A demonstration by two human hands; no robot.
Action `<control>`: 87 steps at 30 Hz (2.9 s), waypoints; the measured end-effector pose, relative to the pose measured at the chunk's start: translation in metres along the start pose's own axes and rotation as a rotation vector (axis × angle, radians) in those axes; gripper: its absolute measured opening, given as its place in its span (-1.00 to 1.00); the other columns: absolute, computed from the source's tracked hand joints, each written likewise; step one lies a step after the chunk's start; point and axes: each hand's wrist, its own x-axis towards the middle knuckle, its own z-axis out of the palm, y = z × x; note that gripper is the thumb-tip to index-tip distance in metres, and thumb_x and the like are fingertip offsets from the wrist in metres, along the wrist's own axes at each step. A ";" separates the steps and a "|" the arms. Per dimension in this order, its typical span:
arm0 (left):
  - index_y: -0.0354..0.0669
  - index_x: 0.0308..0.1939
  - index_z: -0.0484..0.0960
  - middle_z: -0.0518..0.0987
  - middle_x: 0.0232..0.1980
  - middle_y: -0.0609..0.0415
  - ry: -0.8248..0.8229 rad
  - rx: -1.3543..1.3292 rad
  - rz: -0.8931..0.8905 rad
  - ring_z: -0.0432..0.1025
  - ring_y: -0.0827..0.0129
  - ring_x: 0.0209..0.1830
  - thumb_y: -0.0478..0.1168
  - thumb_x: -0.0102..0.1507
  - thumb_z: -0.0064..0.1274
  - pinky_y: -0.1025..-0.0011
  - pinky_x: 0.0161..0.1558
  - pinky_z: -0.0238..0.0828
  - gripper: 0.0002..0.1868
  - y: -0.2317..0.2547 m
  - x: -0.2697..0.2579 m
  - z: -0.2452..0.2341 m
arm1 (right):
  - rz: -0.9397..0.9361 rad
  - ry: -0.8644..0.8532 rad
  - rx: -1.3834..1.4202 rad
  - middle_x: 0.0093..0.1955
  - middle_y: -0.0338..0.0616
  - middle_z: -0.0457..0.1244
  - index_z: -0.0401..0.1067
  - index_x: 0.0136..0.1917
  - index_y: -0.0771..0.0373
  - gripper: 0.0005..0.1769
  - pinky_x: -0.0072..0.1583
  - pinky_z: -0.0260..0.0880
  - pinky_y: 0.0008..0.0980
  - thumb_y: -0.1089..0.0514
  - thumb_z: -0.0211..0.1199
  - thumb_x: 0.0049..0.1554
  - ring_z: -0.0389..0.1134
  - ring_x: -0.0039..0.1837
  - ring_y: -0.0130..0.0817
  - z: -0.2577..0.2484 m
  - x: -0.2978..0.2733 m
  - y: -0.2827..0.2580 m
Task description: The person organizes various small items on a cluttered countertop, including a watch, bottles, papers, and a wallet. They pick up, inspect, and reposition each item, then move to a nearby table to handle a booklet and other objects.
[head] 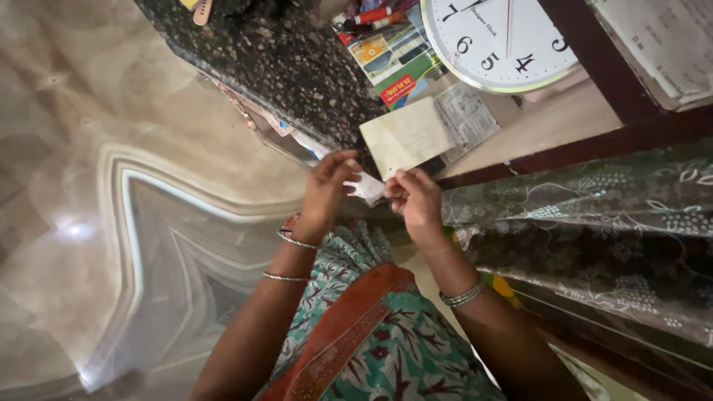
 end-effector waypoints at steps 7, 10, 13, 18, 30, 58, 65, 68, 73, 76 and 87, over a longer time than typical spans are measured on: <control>-0.28 0.17 0.62 0.65 -0.13 0.06 0.073 -0.086 -0.058 0.45 0.46 -0.22 -0.15 0.40 0.03 0.50 -0.17 0.41 -0.66 -0.023 -0.026 0.009 | -0.095 -0.042 -0.090 -0.21 -0.16 0.38 0.42 -0.08 0.26 -0.85 -0.28 0.30 -0.48 0.13 0.22 0.24 0.41 -0.25 -0.43 0.007 0.000 -0.013; -0.26 0.15 0.61 0.64 -0.14 0.09 0.083 -0.072 -0.125 0.42 0.46 -0.26 -0.13 0.39 0.02 0.48 -0.25 0.38 -0.66 -0.024 -0.032 0.008 | -0.101 0.036 -0.050 -0.19 -0.15 0.38 0.40 -0.07 0.26 -0.86 -0.27 0.35 -0.48 0.13 0.21 0.23 0.43 -0.23 -0.40 0.005 0.004 -0.009; -0.25 0.15 0.60 0.65 -0.13 0.09 0.095 -0.042 -0.063 0.52 0.49 -0.16 -0.15 0.39 0.01 0.50 -0.17 0.43 -0.67 -0.018 -0.028 0.014 | -0.093 0.099 0.037 -0.15 -0.15 0.38 0.38 -0.02 0.25 -0.85 -0.26 0.38 -0.48 0.12 0.18 0.24 0.44 -0.20 -0.39 -0.002 0.021 -0.006; -0.22 0.16 0.61 0.68 -0.08 0.10 0.091 0.148 0.008 0.55 0.46 -0.13 -0.15 0.34 0.01 0.46 -0.13 0.48 -0.64 -0.006 -0.005 0.027 | -0.135 0.198 0.099 -0.14 -0.15 0.36 0.35 0.04 0.23 -0.81 -0.26 0.34 -0.42 0.07 0.11 0.28 0.45 -0.18 -0.35 -0.007 0.043 0.011; -0.26 0.48 0.29 0.33 0.47 -0.17 -0.007 1.061 0.570 0.19 -0.10 0.44 -0.23 0.21 0.03 -0.07 0.35 0.15 -0.27 -0.027 0.061 0.068 | -0.194 0.095 0.307 0.08 -0.18 0.34 0.31 0.27 0.19 -0.60 -0.08 0.34 -0.42 -0.07 0.14 0.28 0.45 0.05 -0.34 -0.015 0.039 0.022; -0.24 0.47 0.22 0.19 0.54 -0.05 -0.267 1.386 0.596 0.06 0.05 0.56 0.06 0.02 0.35 0.02 0.47 -0.03 0.04 -0.039 0.118 0.135 | -0.274 0.089 -0.017 -0.11 -0.17 0.35 0.45 0.09 0.30 -0.66 -0.14 0.30 -0.43 -0.03 0.15 0.32 0.35 -0.15 -0.42 -0.039 -0.028 -0.019; -0.01 0.47 0.28 0.30 0.49 0.03 -0.313 1.130 0.577 0.14 0.09 0.52 -0.13 0.08 0.28 -0.04 0.40 0.02 -0.12 -0.022 0.117 0.112 | -0.241 0.028 -0.012 -0.12 -0.17 0.36 0.46 0.09 0.28 -0.66 -0.12 0.30 -0.45 -0.05 0.15 0.31 0.34 -0.15 -0.44 -0.033 -0.021 -0.005; 0.03 0.43 0.34 0.33 0.48 0.03 -0.148 1.011 0.601 0.21 0.07 0.48 -0.18 0.11 0.22 -0.01 0.34 0.13 -0.21 -0.009 0.098 0.089 | -0.208 -0.010 -0.025 -0.13 -0.18 0.35 0.46 0.09 0.28 -0.65 -0.10 0.32 -0.44 -0.05 0.16 0.31 0.34 -0.16 -0.43 -0.018 -0.013 -0.003; 0.02 0.28 0.49 0.41 0.37 -0.02 0.170 0.972 0.765 0.29 -0.02 0.36 -0.21 0.14 0.19 0.00 0.26 0.24 -0.40 0.019 0.093 0.024 | -0.179 -0.084 -0.072 -0.12 -0.19 0.36 0.46 0.08 0.28 -0.66 -0.12 0.34 -0.43 -0.05 0.15 0.31 0.37 -0.15 -0.43 0.017 -0.001 -0.007; -0.07 0.16 0.56 0.52 0.15 -0.07 0.457 0.930 0.676 0.36 -0.02 0.19 -0.24 0.18 0.17 0.06 0.20 0.29 -0.56 0.040 0.122 -0.027 | -0.188 -0.136 -0.089 -0.12 -0.18 0.35 0.46 0.07 0.28 -0.66 -0.13 0.36 -0.40 -0.06 0.14 0.31 0.38 -0.15 -0.42 0.042 0.006 -0.010; -0.07 0.23 0.38 0.50 0.21 -0.01 1.099 0.905 0.277 0.28 -0.08 0.27 0.09 0.11 0.37 -0.15 0.20 0.18 -0.26 0.136 0.269 -0.177 | -0.102 -0.070 -0.116 -0.12 -0.14 0.37 0.46 0.09 0.34 -0.62 -0.14 0.34 -0.40 -0.05 0.16 0.29 0.38 -0.16 -0.40 0.074 0.037 0.001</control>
